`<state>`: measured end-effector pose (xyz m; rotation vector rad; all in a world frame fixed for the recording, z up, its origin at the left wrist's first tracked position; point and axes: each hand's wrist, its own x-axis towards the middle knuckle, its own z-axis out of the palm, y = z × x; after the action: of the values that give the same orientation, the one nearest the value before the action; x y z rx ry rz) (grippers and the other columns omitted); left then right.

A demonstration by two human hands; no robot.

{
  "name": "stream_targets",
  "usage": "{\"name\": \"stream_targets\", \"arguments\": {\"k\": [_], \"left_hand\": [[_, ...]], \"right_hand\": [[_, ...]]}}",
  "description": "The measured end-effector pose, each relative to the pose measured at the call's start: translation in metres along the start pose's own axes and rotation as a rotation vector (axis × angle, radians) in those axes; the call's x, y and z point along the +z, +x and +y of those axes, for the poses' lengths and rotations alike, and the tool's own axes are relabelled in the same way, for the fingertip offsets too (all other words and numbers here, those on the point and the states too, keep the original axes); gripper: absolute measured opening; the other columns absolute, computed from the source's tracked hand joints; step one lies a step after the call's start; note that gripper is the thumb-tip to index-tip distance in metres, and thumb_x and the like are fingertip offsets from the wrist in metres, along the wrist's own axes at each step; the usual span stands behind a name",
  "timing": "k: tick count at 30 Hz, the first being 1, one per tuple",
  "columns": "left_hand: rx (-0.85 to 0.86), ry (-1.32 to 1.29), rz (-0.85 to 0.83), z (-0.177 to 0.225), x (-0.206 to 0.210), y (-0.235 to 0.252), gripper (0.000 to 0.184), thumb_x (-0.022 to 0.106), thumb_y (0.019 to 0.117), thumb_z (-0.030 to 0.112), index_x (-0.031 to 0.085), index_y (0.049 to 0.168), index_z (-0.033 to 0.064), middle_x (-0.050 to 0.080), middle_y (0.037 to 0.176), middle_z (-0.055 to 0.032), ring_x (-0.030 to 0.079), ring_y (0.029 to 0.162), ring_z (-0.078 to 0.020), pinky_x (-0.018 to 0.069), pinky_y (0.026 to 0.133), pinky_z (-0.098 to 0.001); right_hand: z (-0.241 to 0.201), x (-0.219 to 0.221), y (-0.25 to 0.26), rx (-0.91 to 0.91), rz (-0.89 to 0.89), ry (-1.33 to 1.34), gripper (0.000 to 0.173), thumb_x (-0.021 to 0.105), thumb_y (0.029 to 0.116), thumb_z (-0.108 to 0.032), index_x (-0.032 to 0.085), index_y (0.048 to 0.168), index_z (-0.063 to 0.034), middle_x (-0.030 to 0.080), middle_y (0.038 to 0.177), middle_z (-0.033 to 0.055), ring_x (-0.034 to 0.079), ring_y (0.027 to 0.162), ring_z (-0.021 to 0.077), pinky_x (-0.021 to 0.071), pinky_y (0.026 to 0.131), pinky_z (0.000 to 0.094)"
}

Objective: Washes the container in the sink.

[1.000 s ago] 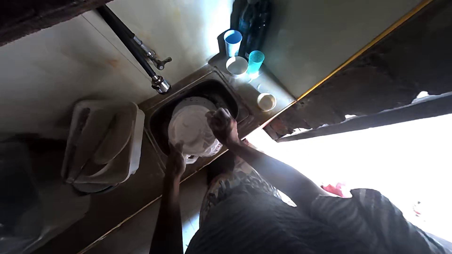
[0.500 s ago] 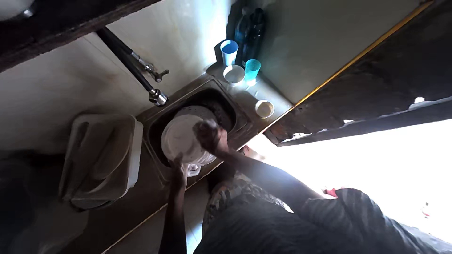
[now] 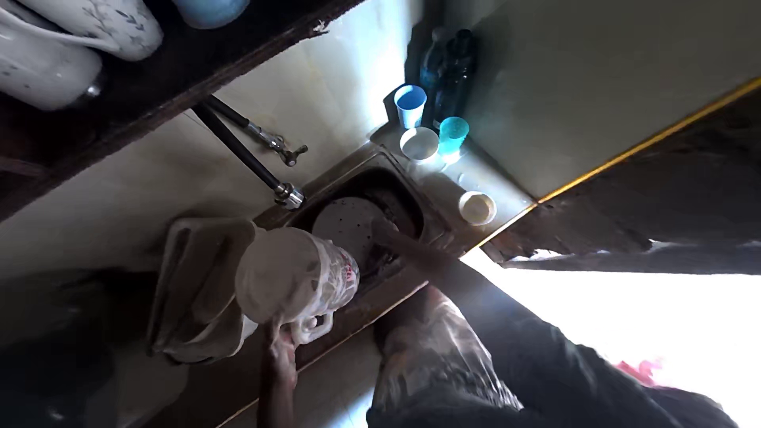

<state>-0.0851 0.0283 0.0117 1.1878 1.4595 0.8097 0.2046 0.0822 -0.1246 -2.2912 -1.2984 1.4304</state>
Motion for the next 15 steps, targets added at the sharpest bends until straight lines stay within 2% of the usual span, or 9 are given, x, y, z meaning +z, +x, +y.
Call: {"name": "stream_targets", "arguments": {"k": [2, 4, 7, 8, 9, 11, 12, 13, 15], "left_hand": [[-0.053, 0.027, 0.028, 0.008, 0.012, 0.001, 0.043, 0.026, 0.1115, 0.029, 0.046, 0.134, -0.0006, 0.060, 0.103, -0.0056, 0.063, 0.084, -0.0080, 0.0560, 0.073, -0.0285], [-0.104, 0.096, 0.056, 0.011, 0.021, 0.004, 0.040, 0.031, 0.1112, 0.027, 0.048, 0.134, -0.0005, 0.060, 0.100, -0.0090, 0.061, 0.081, -0.0113, 0.0548, 0.070, -0.0303], [-0.167, 0.188, 0.019, 0.012, 0.027, 0.009, 0.049, 0.039, 0.1107, 0.024, 0.034, 0.153, -0.0010, 0.053, 0.138, -0.0254, 0.057, 0.116, -0.0274, 0.0502, 0.095, -0.0431], [-0.168, 0.217, 0.004, 0.011, 0.029, 0.010, 0.051, 0.039, 0.1109, 0.024, 0.032, 0.155, -0.0012, 0.049, 0.143, -0.0276, 0.054, 0.123, -0.0307, 0.0482, 0.100, -0.0454], [-0.162, 0.238, -0.009, 0.010, 0.031, 0.012, 0.051, 0.038, 0.1113, 0.024, 0.033, 0.154, -0.0019, 0.048, 0.144, -0.0284, 0.054, 0.125, -0.0324, 0.0474, 0.102, -0.0468], [-0.146, 0.259, -0.039, 0.015, 0.039, 0.016, 0.050, 0.035, 0.1120, 0.027, 0.038, 0.151, -0.0042, 0.050, 0.141, -0.0291, 0.053, 0.124, -0.0332, 0.0449, 0.102, -0.0478], [-0.147, 0.273, -0.063, 0.018, 0.042, 0.017, 0.050, 0.033, 0.1125, 0.027, 0.039, 0.150, -0.0047, 0.050, 0.141, -0.0293, 0.052, 0.125, -0.0337, 0.0440, 0.103, -0.0488], [-0.156, 0.280, -0.095, 0.021, 0.046, 0.017, 0.050, 0.032, 0.1128, 0.028, 0.037, 0.152, -0.0039, 0.049, 0.144, -0.0293, 0.051, 0.128, -0.0344, 0.0429, 0.106, -0.0498], [-0.163, 0.279, -0.160, 0.026, 0.058, 0.016, 0.052, 0.033, 0.1129, 0.028, 0.031, 0.155, -0.0022, 0.047, 0.147, -0.0289, 0.051, 0.129, -0.0344, 0.0437, 0.106, -0.0489]], "right_hand": [[0.000, 0.025, 0.018, 0.021, -0.024, -0.102, 0.041, 0.053, 0.1048, -0.015, 0.054, 0.141, 0.0039, 0.052, 0.145, 0.0285, 0.051, 0.135, 0.0464, 0.0438, 0.107, 0.0631], [0.004, 0.043, 0.028, 0.015, -0.056, -0.044, 0.047, 0.054, 0.1046, -0.017, 0.050, 0.144, 0.0077, 0.048, 0.149, 0.0305, 0.046, 0.140, 0.0464, 0.0384, 0.113, 0.0617], [0.006, 0.036, 0.039, -0.107, -0.151, 0.174, 0.050, 0.057, 0.1050, -0.025, 0.050, 0.145, 0.0048, 0.053, 0.145, 0.0287, 0.053, 0.134, 0.0414, 0.0414, 0.113, 0.0554], [0.001, 0.026, 0.039, -0.178, -0.161, 0.143, 0.047, 0.054, 0.1066, -0.028, 0.053, 0.144, 0.0008, 0.057, 0.142, 0.0264, 0.057, 0.130, 0.0396, 0.0447, 0.109, 0.0553], [-0.014, 0.007, 0.028, -0.225, -0.143, 0.143, 0.041, 0.052, 0.1065, -0.024, 0.056, 0.140, 0.0001, 0.060, 0.135, 0.0261, 0.060, 0.122, 0.0388, 0.0481, 0.102, 0.0559], [-0.049, -0.043, -0.013, -0.240, -0.030, 0.419, 0.037, 0.049, 0.1087, -0.017, 0.056, 0.139, 0.0041, 0.059, 0.138, 0.0248, 0.058, 0.127, 0.0337, 0.0434, 0.111, 0.0492], [-0.056, -0.056, -0.021, -0.275, 0.081, 0.597, 0.038, 0.054, 0.1067, -0.019, 0.058, 0.137, 0.0036, 0.062, 0.135, 0.0228, 0.060, 0.125, 0.0302, 0.0451, 0.110, 0.0454], [-0.060, -0.064, -0.022, -0.349, 0.191, 0.664, 0.040, 0.063, 0.1026, -0.021, 0.061, 0.134, 0.0032, 0.064, 0.132, 0.0224, 0.062, 0.124, 0.0302, 0.0466, 0.110, 0.0466], [-0.078, -0.080, -0.044, -0.463, 0.312, 0.480, 0.041, 0.071, 0.0974, -0.024, 0.064, 0.129, 0.0019, 0.067, 0.127, 0.0226, 0.064, 0.120, 0.0333, 0.0485, 0.106, 0.0524]]}}
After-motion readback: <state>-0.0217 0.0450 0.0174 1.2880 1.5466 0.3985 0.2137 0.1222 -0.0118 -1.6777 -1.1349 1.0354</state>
